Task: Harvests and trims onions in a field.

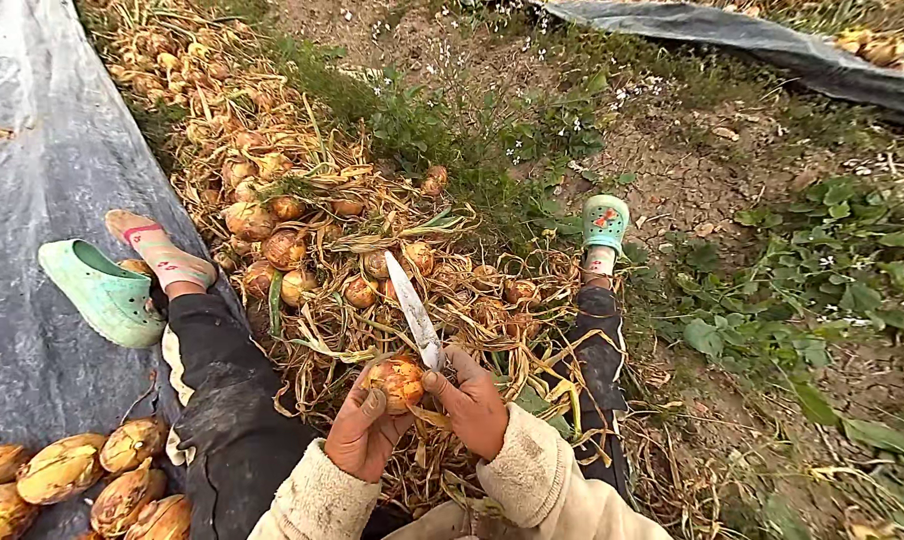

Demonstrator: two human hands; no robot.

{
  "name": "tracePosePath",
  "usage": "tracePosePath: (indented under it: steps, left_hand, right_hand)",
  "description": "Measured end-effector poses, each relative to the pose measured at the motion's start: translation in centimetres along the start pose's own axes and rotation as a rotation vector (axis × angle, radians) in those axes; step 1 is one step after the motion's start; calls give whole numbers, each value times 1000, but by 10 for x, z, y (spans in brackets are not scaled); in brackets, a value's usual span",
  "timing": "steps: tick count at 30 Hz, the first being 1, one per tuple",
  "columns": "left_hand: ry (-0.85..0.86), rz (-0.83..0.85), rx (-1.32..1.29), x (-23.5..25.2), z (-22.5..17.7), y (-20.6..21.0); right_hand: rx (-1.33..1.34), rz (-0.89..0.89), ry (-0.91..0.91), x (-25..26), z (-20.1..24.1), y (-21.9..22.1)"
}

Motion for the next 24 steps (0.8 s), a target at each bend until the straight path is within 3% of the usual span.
tracePosePath:
  steps: [6,9,11,13,16,17,19,21,24]
  left_hand:
    - [46,-255,266,-16,12,-21]
    - [193,-467,349,-6,-8,-33]
    - [324,-661,316,5,-46,-47]
    - [598,-739,158,5,-103,-59]
    - [896,-506,25,-5,-179,-79]
    - [892,-470,86,1,-184,-70]
    - [759,-491,366,33,-156,-45]
    - [588,-448,831,80,-106,-30]
    - [275,-226,1630,154,-43,-18]
  right_hand:
    - [341,110,476,-20,-43,14]
    - [365,202,502,-30,-47,18]
    - [348,207,469,-30,-46,15]
    - [327,150,466,-25,-49,3]
    - [337,64,543,-18,-59,-12]
    - [350,54,569,-15,-61,-15]
    - [369,35,584,-10,-62,-18]
    - [382,28,561,-5,-62,-22]
    - [408,11,538,-6,-62,-35]
Point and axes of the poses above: each hand's wrist, its own x-axis towards the middle knuckle, its own y-axis out of the palm, z = x × y, the point moved 4 cm from there along x, towards the middle knuckle, and after that the axes turned 8 degrees about y, right-handed, at the moved point
